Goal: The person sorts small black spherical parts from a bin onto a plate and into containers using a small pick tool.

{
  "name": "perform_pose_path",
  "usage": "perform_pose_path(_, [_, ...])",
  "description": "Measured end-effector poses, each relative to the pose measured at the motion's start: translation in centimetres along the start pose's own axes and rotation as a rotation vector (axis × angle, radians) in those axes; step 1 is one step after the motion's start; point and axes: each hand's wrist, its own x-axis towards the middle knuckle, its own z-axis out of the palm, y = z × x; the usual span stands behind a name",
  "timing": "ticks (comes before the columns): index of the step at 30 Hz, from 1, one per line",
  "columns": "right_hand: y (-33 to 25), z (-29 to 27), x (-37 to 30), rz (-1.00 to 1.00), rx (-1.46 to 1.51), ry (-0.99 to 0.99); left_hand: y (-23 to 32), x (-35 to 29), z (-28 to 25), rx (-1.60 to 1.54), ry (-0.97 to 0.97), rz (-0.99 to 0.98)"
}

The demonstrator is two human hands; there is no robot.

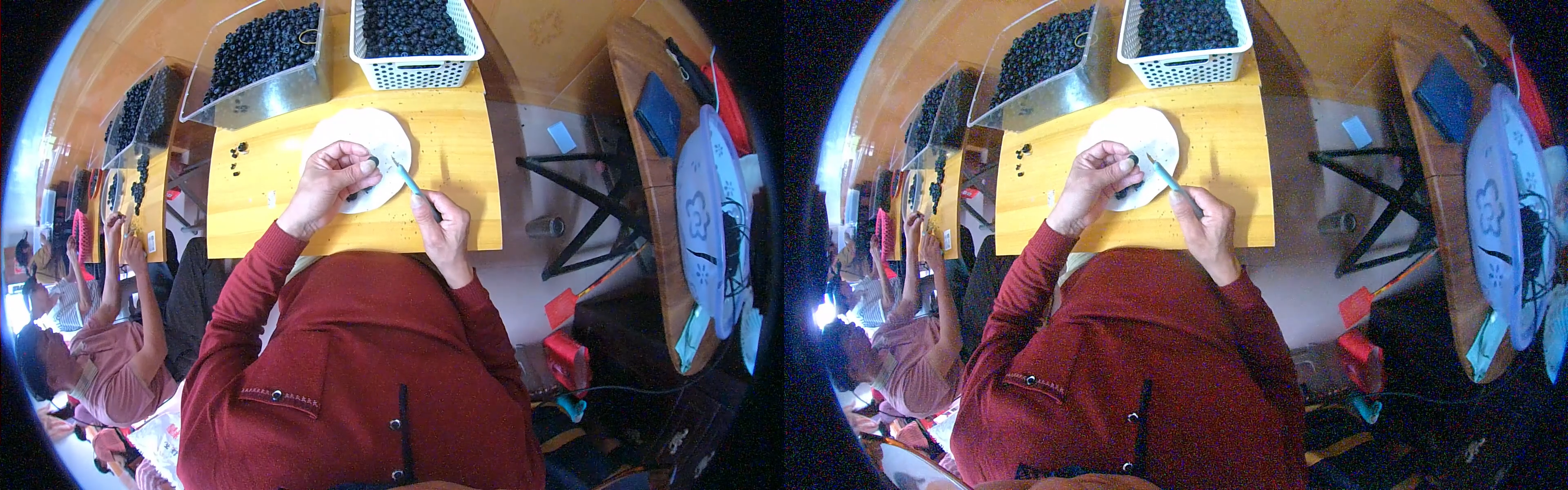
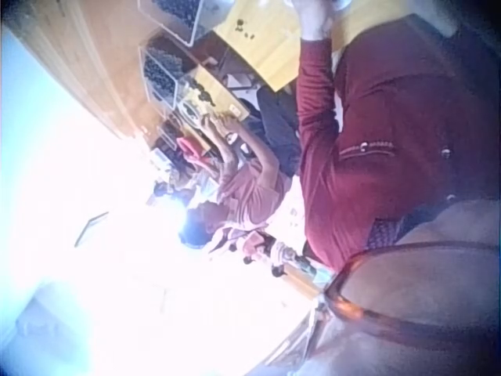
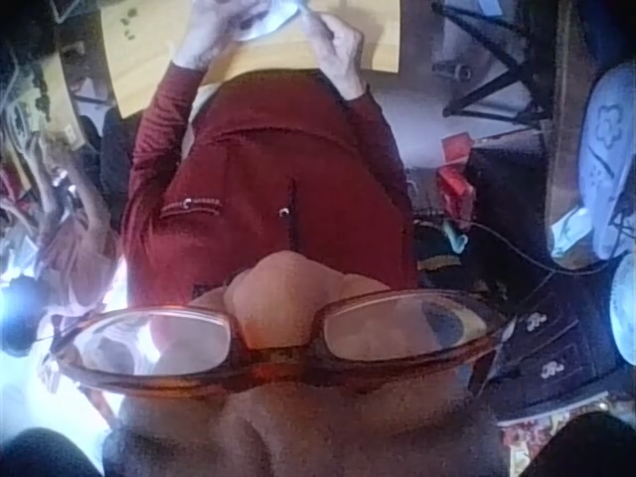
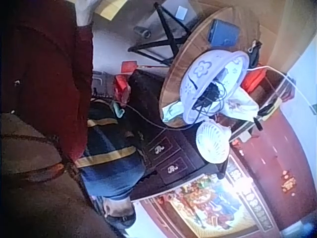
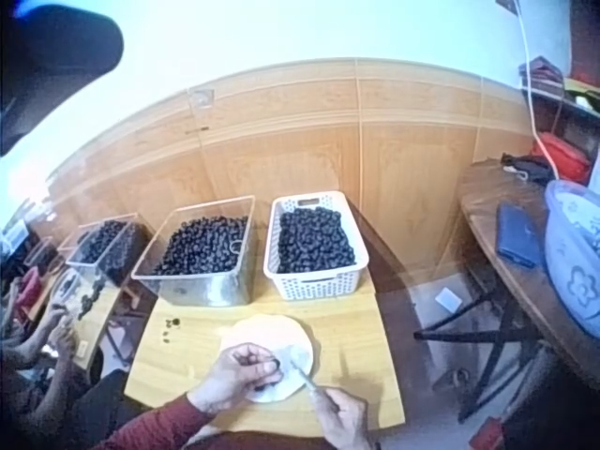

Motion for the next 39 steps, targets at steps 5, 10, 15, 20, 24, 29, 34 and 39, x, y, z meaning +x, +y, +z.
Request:
perform_pose_path(5, [-0.3,0.0,0.0,0.004,-0.025,-0.048,-0.1,-0.2,0.5,0.022,-0.019,0.034])
perform_pose_path(10, [-0.4,0.0,0.0,-0.034,-0.031,-0.064,-0.1,-0.3,0.7,0.016,-0.040,0.037])
perform_pose_path(15, [-0.5,-0.4,0.1,-0.024,-0.025,-0.087,0.0,-0.6,1.2,0.034,-0.076,0.062])
perform_pose_path(20, [-0.8,-0.5,0.2,-0.037,0.017,-0.093,0.1,-0.5,1.4,0.055,-0.077,0.066])
perform_pose_path(24, [-0.7,-0.7,0.1,-0.035,0.022,-0.093,0.2,-0.7,1.7,0.067,-0.094,0.062])
perform_pose_path(29, [-0.6,-1.0,0.2,-0.047,0.022,-0.122,0.0,-0.9,1.5,0.049,-0.107,0.104])
perform_pose_path(34, [-0.9,-0.9,0.2,-0.044,0.029,-0.131,-0.1,-1.2,0.9,0.056,-0.105,0.133])
perform_pose_path(39, [-0.5,-0.5,0.2,-0.089,-0.002,-0.112,-0.5,-1.4,0.3,0.017,-0.096,0.119])
